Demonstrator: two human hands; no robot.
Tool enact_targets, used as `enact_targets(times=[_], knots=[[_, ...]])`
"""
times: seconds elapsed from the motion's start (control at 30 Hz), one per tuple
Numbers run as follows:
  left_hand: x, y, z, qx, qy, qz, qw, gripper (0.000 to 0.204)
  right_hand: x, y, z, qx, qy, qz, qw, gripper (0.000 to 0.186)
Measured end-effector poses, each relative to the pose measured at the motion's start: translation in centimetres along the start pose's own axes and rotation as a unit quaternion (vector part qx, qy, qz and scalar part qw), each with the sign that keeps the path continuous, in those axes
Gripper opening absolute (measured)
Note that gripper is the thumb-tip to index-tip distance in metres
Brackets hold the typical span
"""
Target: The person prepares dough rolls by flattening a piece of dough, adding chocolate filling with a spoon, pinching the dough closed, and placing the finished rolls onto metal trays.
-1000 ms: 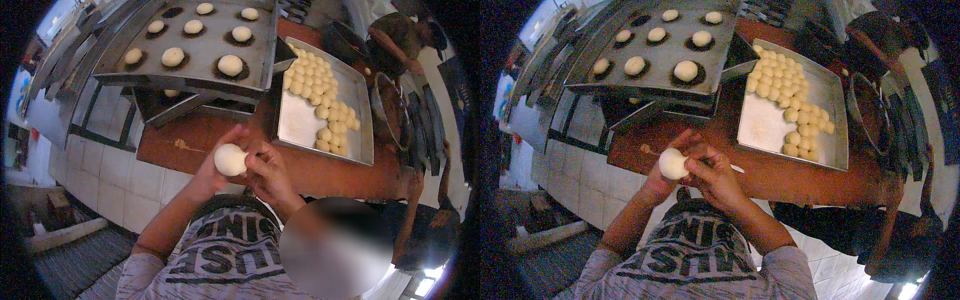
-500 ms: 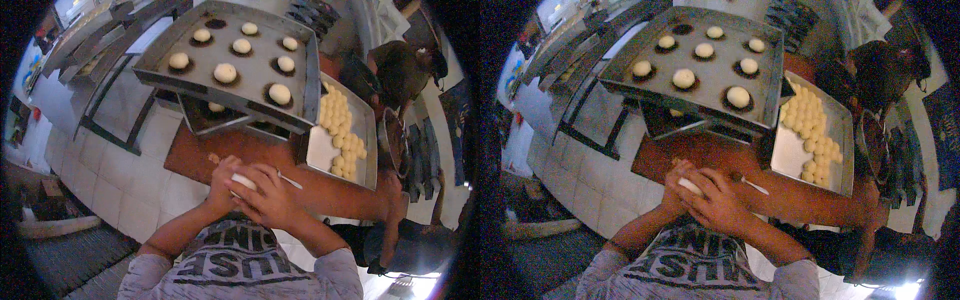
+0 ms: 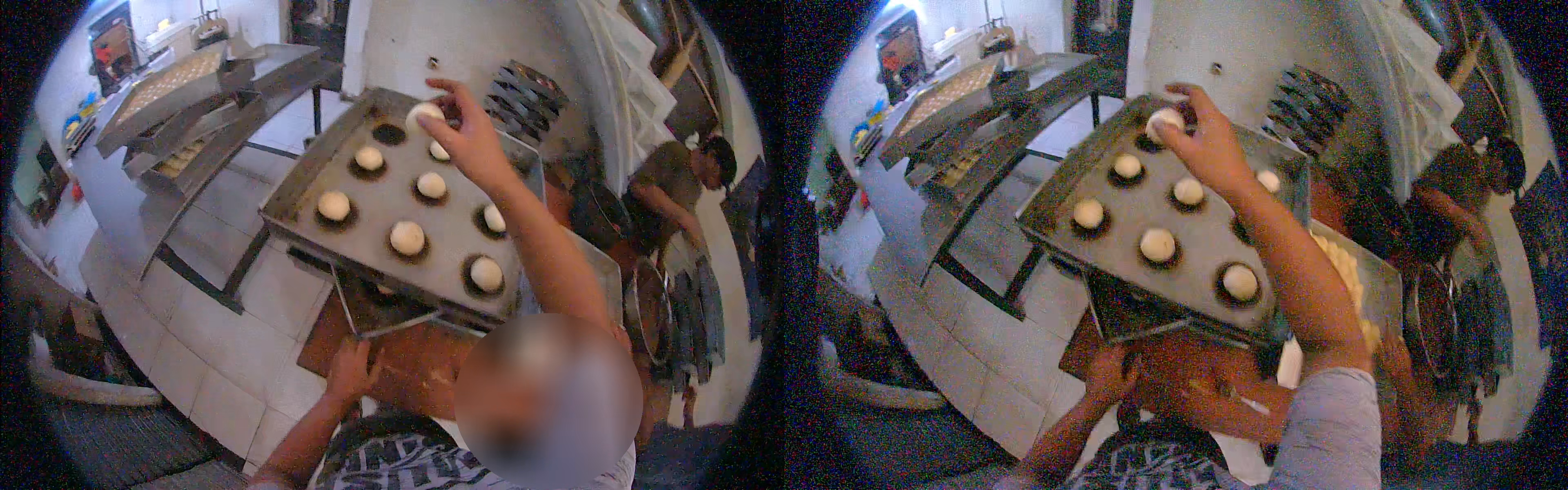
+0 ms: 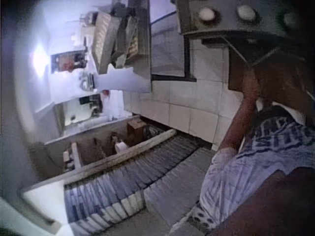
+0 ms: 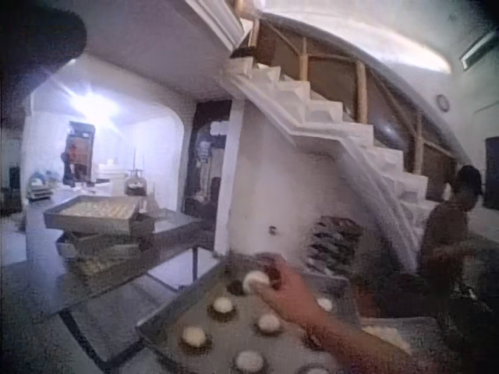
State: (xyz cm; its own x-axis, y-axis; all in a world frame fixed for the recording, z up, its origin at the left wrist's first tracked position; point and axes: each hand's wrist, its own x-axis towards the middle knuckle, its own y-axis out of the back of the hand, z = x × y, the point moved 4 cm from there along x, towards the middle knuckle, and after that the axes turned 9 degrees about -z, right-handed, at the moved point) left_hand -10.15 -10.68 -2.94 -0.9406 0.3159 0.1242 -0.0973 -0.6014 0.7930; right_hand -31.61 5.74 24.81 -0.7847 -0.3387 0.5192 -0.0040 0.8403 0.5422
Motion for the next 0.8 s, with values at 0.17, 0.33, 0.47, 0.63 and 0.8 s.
enact_targets(times=[0.17,0.33,0.47,0.63,0.8], knots=[[-0.4,-1.4,-1.2,0.044,0.085,-0.120,0.988,0.038,9.4,-2.5,8.8,-0.190,0.099,0.227,0.950,0.043],[-1.5,-2.0,-2.4,-0.025,0.108,-0.122,0.986,0.038,8.3,-10.6,15.6,-0.354,-0.119,-0.100,0.922,0.054],[-1.2,-0.6,-1.4,-0.036,0.112,-0.143,0.983,0.039,7.4,-12.1,17.8,-0.355,-0.161,-0.246,0.888,0.058],[-1.1,-1.4,-2.5,-0.003,0.057,-0.089,0.994,0.039,10.8,-3.7,9.5,-0.248,0.000,0.008,0.969,0.043],[-0.2,-1.1,-1.2,0.002,-0.026,-0.163,0.986,0.039,-0.3,3.9,-5.1,-0.115,0.061,0.086,0.988,0.026]])
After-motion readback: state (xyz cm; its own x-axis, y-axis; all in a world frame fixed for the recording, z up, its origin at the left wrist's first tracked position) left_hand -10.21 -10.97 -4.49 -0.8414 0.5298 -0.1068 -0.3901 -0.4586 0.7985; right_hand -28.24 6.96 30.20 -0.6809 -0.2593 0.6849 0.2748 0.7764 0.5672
